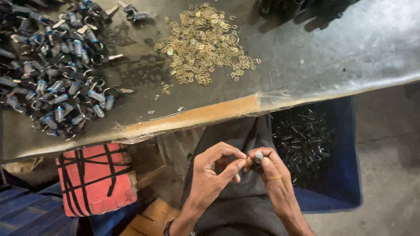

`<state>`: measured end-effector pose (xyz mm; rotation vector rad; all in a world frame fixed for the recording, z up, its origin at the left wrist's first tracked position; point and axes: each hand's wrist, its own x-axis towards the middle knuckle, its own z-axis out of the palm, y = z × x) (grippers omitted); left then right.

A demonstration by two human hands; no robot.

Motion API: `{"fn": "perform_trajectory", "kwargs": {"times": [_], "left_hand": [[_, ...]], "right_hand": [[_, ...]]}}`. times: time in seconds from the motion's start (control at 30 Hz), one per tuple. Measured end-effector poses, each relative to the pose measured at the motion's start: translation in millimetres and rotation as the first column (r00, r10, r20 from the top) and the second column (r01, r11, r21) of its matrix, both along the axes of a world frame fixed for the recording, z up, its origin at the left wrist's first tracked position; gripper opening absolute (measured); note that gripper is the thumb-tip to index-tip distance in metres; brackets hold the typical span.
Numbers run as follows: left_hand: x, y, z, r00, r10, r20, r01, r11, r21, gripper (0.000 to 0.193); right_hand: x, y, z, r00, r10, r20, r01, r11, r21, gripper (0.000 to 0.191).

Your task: The person sits at a workbench assembling padlock cylinders. They pick small brass pin and spring parts from the table, insert them into a padlock cylinder body held in the other hand, and place finished cylinders with the pile of assembled units, repeating the cycle.

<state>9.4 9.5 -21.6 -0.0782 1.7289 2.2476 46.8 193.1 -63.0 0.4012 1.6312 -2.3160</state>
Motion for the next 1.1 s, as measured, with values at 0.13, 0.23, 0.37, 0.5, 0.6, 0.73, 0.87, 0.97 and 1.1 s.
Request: {"fn": "perform_trajectory", "kwargs": {"times": [0.13,0.23,0.37,0.5,0.6,0.73,0.87,0.97,1.1], "left_hand": [[-2,3,7,0.986,-0.001,-0.167,-0.028,0.984,-0.176,0.011],[-3,6,14,0.929,-0.046,-0.366,-0.088,0.936,-0.342,0.016],[-2,8,21,0.858,-0.097,-0.504,-0.122,0.915,-0.386,0.020],[-1,11,23,0.857,-0.120,-0.501,-0.119,0.900,-0.419,0.018],[0,12,22,0.864,-0.125,-0.488,-0.132,0.879,-0.459,0.016],[1,14,19,0.864,-0.112,-0.491,-0.137,0.885,-0.444,0.014],[1,14,16,0.832,-0.154,-0.534,-0.148,0.865,-0.479,0.015],[0,12,12,0.821,-0.169,-0.545,-0.134,0.871,-0.473,0.016],[-10,6,0,0.986,-0.169,0.010,0.169,0.977,-0.130,0.031]], "right_hand": [[3,3,4,0.998,-0.027,0.063,0.033,0.994,-0.101,0.028],[5,8,1,0.997,-0.047,0.060,0.056,0.986,-0.157,0.031],[8,10,-3,0.999,-0.037,0.021,0.041,0.977,-0.210,0.033],[9,10,-3,0.996,-0.060,0.069,0.074,0.975,-0.207,0.034],[7,11,0,0.997,-0.053,0.062,0.065,0.975,-0.213,0.033],[5,12,-1,0.997,-0.062,0.049,0.072,0.968,-0.242,0.030],[8,14,-7,0.996,-0.058,0.063,0.069,0.978,-0.196,0.024],[9,19,-12,0.997,-0.050,0.064,0.053,0.997,-0.056,0.020],[7,31,-11,1.000,0.008,-0.006,-0.009,0.997,-0.073,0.019]]}}
